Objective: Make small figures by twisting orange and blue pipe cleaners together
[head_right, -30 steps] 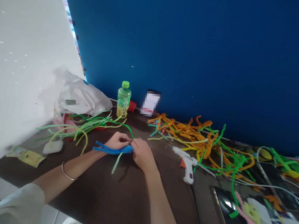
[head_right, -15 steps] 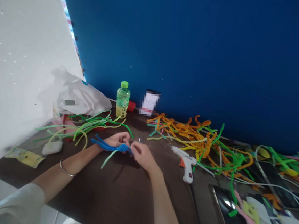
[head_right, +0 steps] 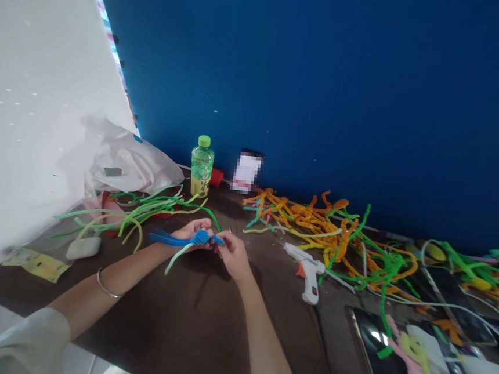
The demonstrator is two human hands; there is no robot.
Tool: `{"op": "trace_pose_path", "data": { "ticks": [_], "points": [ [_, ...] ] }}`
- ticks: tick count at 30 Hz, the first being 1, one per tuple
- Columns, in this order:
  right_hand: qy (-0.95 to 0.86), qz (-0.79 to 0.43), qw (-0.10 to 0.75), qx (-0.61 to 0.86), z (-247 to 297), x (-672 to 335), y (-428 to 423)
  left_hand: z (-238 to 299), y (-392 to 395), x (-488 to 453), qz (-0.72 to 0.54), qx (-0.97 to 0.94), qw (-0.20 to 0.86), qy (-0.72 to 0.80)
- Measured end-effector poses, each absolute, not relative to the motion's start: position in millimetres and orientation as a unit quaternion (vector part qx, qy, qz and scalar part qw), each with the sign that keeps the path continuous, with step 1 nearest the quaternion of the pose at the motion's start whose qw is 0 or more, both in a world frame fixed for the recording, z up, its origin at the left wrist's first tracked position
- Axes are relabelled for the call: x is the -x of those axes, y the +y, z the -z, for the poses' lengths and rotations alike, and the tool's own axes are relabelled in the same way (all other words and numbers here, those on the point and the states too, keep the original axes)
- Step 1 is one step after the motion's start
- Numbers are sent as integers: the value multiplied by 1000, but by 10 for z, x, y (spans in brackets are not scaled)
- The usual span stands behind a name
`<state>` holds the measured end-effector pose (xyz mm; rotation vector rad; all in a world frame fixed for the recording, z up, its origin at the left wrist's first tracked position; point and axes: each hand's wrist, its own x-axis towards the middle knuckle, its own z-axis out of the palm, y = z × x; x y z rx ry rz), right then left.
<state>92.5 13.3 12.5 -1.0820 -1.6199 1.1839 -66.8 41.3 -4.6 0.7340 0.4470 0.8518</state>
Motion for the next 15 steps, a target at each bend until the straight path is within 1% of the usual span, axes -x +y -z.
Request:
{"op": "trace_pose_path", "data": {
  "ticks": [3,5,8,11,15],
  "points": [
    [-696,-327,449,455,-130,-879,94,37,401,632,-414,-295,830,231],
    [-723,-279,439,455,-140,-869,61,9,392,621,-404,-284,834,247],
    [-749,-264,412,447,-157,-875,27,-35,380,612,-385,-277,841,260],
    [-751,-254,404,455,-172,-873,24,-34,371,593,-374,-263,844,279],
    [-699,-265,453,486,-163,-907,78,25,391,577,-369,-272,838,296]
  ]
}}
